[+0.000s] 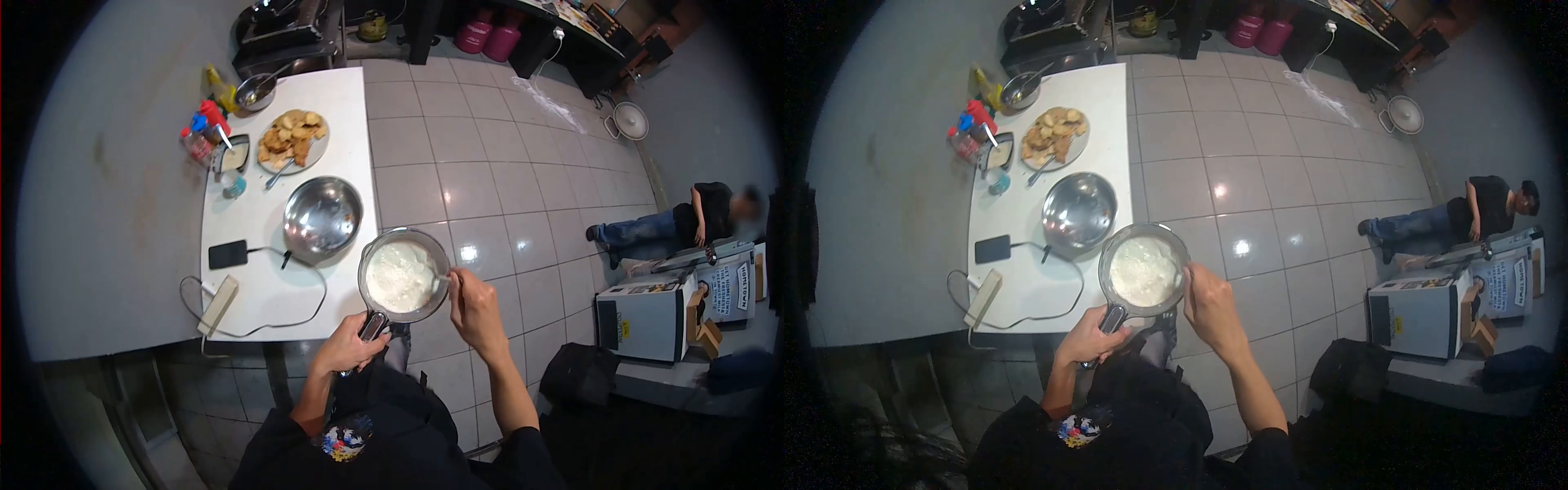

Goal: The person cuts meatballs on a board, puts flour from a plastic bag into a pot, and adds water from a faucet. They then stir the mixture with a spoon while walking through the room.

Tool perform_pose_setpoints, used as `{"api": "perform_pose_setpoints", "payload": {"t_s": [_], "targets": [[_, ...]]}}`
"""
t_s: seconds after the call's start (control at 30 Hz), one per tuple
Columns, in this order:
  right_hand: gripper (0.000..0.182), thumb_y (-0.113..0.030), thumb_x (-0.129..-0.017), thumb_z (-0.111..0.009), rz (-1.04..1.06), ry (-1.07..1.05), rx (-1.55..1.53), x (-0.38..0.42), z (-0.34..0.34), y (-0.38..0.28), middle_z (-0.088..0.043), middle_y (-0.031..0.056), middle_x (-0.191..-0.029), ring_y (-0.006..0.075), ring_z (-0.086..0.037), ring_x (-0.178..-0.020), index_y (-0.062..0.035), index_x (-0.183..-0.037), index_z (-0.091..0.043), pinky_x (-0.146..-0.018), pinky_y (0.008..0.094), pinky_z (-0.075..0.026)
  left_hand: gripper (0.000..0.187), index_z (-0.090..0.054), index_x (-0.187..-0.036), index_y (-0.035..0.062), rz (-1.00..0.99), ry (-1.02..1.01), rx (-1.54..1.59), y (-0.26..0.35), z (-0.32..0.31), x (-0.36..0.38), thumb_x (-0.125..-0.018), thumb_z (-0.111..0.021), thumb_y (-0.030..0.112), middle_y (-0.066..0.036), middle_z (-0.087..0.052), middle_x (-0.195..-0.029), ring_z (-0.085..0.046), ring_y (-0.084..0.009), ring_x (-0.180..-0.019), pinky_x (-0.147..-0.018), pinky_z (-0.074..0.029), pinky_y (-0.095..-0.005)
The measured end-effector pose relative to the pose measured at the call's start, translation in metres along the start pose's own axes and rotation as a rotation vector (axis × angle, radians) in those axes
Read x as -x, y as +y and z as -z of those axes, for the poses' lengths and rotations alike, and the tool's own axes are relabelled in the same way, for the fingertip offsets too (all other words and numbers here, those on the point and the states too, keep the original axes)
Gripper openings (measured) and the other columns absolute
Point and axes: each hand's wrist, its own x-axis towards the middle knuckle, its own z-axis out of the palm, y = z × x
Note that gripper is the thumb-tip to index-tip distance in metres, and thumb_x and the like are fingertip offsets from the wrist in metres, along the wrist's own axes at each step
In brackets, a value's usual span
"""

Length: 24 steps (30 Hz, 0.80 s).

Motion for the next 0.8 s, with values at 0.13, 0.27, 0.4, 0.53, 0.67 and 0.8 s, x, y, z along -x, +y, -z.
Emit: {"api": "perform_pose_setpoints", "payload": {"t_s": [0.13,0.27,0.4,0.53,0.67,0.8], "targets": [[0.018,-0.008,-0.097,-0.047,-0.207,0.043,-0.242,-0.015,0.016,0.037,-0.057,0.0079,-0.057,0.0092,-0.052,-0.046,0.0048,-0.091,-0.058,-0.043,0.0252,-0.039,0.017,-0.049,-0.087,0.0016,-0.026,0.011,0.043,0.021,-0.019,-0.04,-0.088,-0.062,0.013,0.0,-0.05,-0.054,-0.045,-0.0066,-0.038,-0.035,-0.037,-0.023],[0.015,-0.004,-0.095,-0.047,-0.285,0.119,-0.35,-0.049,0.033,0.066,-0.059,0.0115,-0.058,0.0159,-0.058,-0.049,0.0057,-0.094,-0.058,-0.049,0.0291,-0.044,0.021,-0.047,-0.082,0.0013,-0.039,0.075,0.059,0.05,-0.03,-0.075,-0.088,-0.063,0.013,0.0,-0.048,-0.053,-0.046,-0.0077,-0.038,-0.035,-0.037,-0.0251],[0.018,-0.006,-0.097,-0.045,-0.143,0.051,-0.287,-0.087,0.039,0.093,-0.059,0.0066,-0.058,0.0089,-0.054,-0.048,0.0043,-0.095,-0.059,-0.046,0.0245,-0.041,0.022,-0.046,-0.081,0.0012,-0.068,0.122,0.068,0.067,-0.031,-0.116,-0.088,-0.063,0.014,0.0,-0.048,-0.052,-0.047,-0.0078,-0.038,-0.036,-0.038,-0.0251],[0.019,-0.006,-0.097,-0.045,-0.221,0.071,-0.434,-0.14,0.052,0.134,-0.057,0.005,-0.057,0.0059,-0.05,-0.049,0.0048,-0.094,-0.059,-0.044,0.0229,-0.038,0.025,-0.045,-0.079,0.0007,-0.075,0.191,0.103,0.087,-0.035,-0.164,-0.087,-0.064,0.015,-0.001,-0.048,-0.05,-0.048,-0.0088,-0.038,-0.036,-0.039,-0.026],[0.024,-0.011,-0.1,-0.041,-0.094,-0.08,-0.419,-0.201,0.056,0.191,-0.056,0.0024,-0.059,0.0035,-0.042,-0.045,0.0047,-0.094,-0.057,-0.041,0.0201,-0.032,0.026,-0.046,-0.08,0.0002,-0.045,0.29,0.081,0.119,-0.038,-0.222,-0.087,-0.065,0.016,-0.002,-0.05,-0.051,-0.05,-0.0088,-0.039,-0.035,-0.04,-0.0261],[0.022,-0.01,-0.099,-0.043,-0.126,-0.02,-0.46,-0.281,0.074,0.228,-0.055,0.003,-0.057,0.0052,-0.045,-0.046,0.0054,-0.091,-0.057,-0.043,0.0212,-0.034,0.022,-0.048,-0.084,0.0009,-0.047,0.393,0.122,0.154,-0.045,-0.287,-0.088,-0.065,0.015,-0.001,-0.051,-0.055,-0.048,-0.0074,-0.04,-0.035,-0.039,-0.0244]]}}
